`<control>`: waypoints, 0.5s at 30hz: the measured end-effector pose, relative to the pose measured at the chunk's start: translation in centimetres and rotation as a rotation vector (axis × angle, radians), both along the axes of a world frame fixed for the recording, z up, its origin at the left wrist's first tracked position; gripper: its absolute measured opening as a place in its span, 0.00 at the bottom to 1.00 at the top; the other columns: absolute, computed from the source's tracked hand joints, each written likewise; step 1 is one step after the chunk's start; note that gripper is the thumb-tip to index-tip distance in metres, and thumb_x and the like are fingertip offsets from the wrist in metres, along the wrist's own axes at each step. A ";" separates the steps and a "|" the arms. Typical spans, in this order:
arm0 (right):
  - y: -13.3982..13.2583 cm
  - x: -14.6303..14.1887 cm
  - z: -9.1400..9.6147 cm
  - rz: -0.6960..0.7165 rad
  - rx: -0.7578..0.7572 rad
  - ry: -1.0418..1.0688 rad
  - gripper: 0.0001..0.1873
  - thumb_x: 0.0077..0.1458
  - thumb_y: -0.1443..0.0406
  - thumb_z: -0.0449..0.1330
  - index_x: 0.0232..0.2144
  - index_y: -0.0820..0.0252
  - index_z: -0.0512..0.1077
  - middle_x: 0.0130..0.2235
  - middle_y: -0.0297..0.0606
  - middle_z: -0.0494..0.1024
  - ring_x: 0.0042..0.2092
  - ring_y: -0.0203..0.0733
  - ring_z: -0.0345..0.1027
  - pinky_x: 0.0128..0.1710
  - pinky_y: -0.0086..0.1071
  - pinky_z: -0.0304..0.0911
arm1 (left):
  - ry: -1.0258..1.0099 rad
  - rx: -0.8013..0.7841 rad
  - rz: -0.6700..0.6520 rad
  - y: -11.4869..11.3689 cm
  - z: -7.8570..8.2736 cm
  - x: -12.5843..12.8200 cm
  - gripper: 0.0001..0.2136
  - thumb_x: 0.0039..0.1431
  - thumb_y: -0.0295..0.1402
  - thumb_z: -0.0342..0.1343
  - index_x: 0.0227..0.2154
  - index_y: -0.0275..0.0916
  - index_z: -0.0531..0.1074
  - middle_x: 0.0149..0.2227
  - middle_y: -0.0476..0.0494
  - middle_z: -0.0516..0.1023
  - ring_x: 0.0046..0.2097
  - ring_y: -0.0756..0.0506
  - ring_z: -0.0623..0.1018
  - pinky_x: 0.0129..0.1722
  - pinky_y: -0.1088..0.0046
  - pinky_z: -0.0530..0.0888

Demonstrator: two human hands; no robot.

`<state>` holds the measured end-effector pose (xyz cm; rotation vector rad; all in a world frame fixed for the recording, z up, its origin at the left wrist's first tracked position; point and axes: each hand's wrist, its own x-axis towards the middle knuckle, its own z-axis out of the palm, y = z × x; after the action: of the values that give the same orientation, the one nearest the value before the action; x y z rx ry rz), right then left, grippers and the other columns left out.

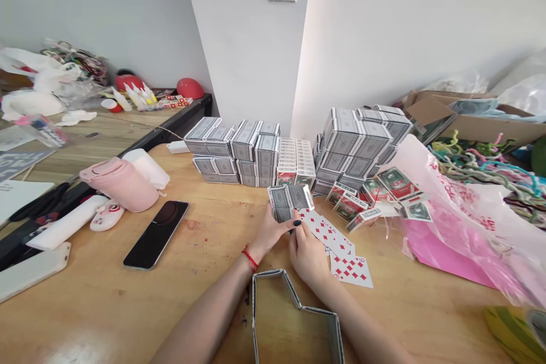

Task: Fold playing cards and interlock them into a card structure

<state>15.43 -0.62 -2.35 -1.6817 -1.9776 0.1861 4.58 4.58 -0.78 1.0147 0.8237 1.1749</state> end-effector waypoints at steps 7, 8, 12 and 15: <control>0.4 1.2 -0.3 0.122 -0.129 0.443 0.31 0.52 0.68 0.48 0.59 0.60 0.50 0.43 0.47 0.72 0.36 0.44 0.69 0.36 0.38 0.67 | 0.078 -0.011 0.051 -0.1 0.0 -0.1 0.23 0.41 0.30 0.62 0.43 0.37 0.63 0.43 0.41 0.74 0.43 0.45 0.74 0.43 0.68 0.70; 0.5 1.4 -0.3 0.158 -0.182 0.597 0.31 0.52 0.67 0.49 0.59 0.59 0.50 0.41 0.45 0.73 0.35 0.43 0.69 0.35 0.38 0.67 | 0.089 -0.014 0.060 0.0 -0.1 -0.1 0.23 0.41 0.30 0.62 0.43 0.37 0.63 0.42 0.41 0.75 0.42 0.45 0.75 0.42 0.69 0.70; 0.8 2.0 0.2 0.315 -0.426 1.240 0.30 0.50 0.63 0.54 0.56 0.54 0.55 0.44 0.42 0.71 0.37 0.43 0.71 0.32 0.38 0.68 | 0.096 -0.047 0.106 0.3 -0.3 -0.1 0.22 0.42 0.29 0.60 0.42 0.37 0.64 0.40 0.42 0.76 0.39 0.46 0.76 0.38 0.70 0.71; 1.3 2.2 0.3 0.314 -0.543 1.491 0.25 0.49 0.61 0.58 0.50 0.56 0.62 0.44 0.42 0.72 0.37 0.43 0.72 0.34 0.40 0.68 | 0.076 -0.056 0.103 0.4 -0.1 -0.2 0.22 0.41 0.30 0.61 0.42 0.36 0.65 0.40 0.41 0.76 0.40 0.44 0.76 0.40 0.69 0.71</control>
<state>17.59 0.66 -2.10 -0.8322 -0.9594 1.6323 4.41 4.98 -0.89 0.9850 0.9743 1.1995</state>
